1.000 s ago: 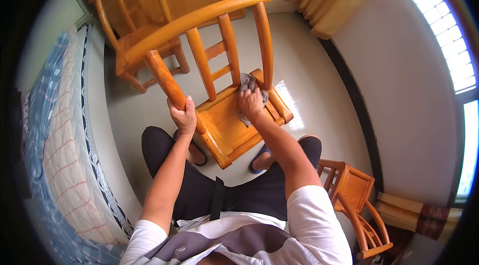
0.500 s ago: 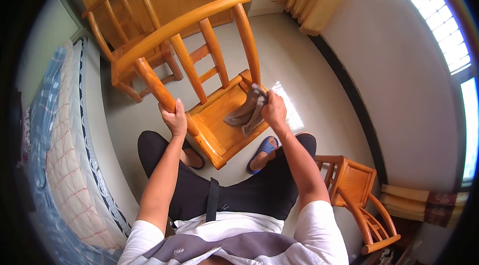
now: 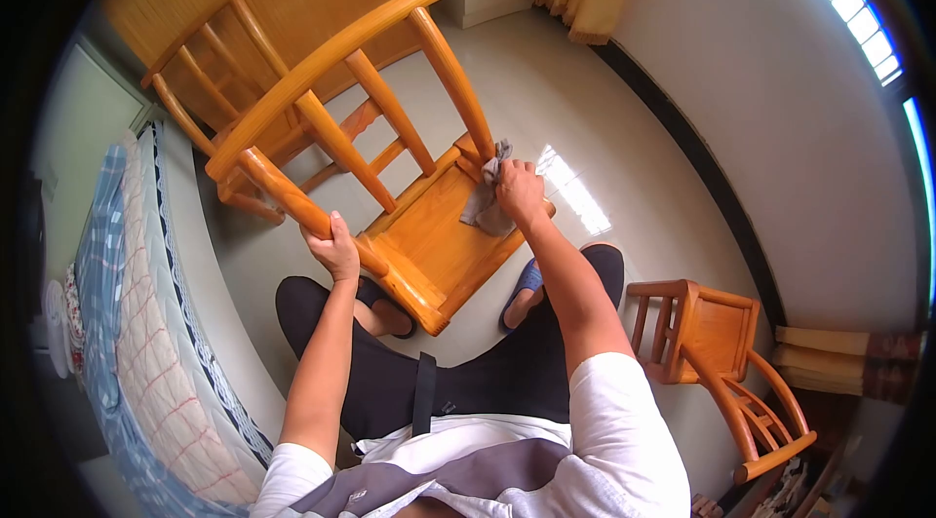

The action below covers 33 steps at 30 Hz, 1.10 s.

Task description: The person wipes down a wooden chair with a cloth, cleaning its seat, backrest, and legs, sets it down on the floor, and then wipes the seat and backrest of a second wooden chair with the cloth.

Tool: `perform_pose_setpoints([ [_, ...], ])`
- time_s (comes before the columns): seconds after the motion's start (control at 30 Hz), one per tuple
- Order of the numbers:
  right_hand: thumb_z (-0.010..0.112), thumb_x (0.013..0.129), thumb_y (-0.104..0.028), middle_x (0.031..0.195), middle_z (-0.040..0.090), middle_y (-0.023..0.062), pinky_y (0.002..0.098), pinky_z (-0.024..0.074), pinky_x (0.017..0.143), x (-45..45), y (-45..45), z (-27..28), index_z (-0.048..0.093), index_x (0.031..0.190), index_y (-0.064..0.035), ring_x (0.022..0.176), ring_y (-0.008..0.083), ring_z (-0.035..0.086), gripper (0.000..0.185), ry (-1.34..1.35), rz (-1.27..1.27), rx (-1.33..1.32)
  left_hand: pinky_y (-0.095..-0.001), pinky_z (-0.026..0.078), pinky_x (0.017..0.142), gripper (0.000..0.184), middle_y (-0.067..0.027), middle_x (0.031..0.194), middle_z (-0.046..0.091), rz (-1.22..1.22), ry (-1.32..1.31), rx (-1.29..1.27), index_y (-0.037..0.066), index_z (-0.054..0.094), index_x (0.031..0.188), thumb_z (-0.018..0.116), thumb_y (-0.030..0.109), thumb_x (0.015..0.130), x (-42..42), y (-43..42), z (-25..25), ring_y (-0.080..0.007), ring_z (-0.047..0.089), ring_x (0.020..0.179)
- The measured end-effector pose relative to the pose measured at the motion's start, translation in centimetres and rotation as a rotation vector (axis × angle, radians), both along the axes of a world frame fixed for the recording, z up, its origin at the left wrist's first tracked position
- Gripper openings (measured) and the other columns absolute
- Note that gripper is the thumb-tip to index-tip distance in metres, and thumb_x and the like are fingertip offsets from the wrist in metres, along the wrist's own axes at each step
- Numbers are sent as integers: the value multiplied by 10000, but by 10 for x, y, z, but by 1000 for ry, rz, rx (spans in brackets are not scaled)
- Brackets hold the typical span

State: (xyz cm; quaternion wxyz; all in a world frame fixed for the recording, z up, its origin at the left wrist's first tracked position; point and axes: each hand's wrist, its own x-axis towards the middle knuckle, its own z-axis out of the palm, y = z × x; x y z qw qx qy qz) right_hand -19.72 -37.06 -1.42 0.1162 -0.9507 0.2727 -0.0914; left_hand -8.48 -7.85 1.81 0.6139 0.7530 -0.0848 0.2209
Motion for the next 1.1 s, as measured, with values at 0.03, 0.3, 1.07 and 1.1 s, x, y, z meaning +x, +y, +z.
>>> perform_pose_setpoints([
  [0.03, 625, 773, -183, 1044, 597, 119, 490, 491, 781, -5, 0, -2, 549, 1037, -56, 1025, 356, 547, 303, 44, 37, -72, -402, 468, 783, 391, -190, 947, 564, 0, -11, 2, -48, 471, 1096, 641, 195, 840, 0, 1, 1, -328, 579, 843],
  [0.3, 565, 800, -195, 1050, 593, 260, 524, 482, 848, -60, 1, 6, 476, 1113, 14, 1053, 421, 557, 386, 87, -391, 197, -394, 472, 754, 356, -168, 910, 570, -21, 51, -61, -34, 479, 1047, 655, 192, 836, -3, 0, 5, -305, 584, 810],
  [1.07, 543, 817, -291, 998, 606, 137, 426, 539, 726, -109, 189, 2, 547, 1117, 27, 854, 267, 615, 437, 294, -533, 1721, -383, 476, 766, 338, -172, 906, 579, 41, 106, -34, -52, 499, 1071, 633, 163, 847, 5, -2, -5, -301, 589, 805],
  [1.1, 543, 817, -291, 998, 606, 137, 426, 539, 726, -114, 189, -7, 547, 1117, 27, 854, 267, 615, 437, 296, -532, 1729, -383, 476, 766, 338, -172, 906, 579, 42, 104, -26, -52, 499, 1071, 633, 163, 847, 5, -1, -9, -301, 589, 805],
])
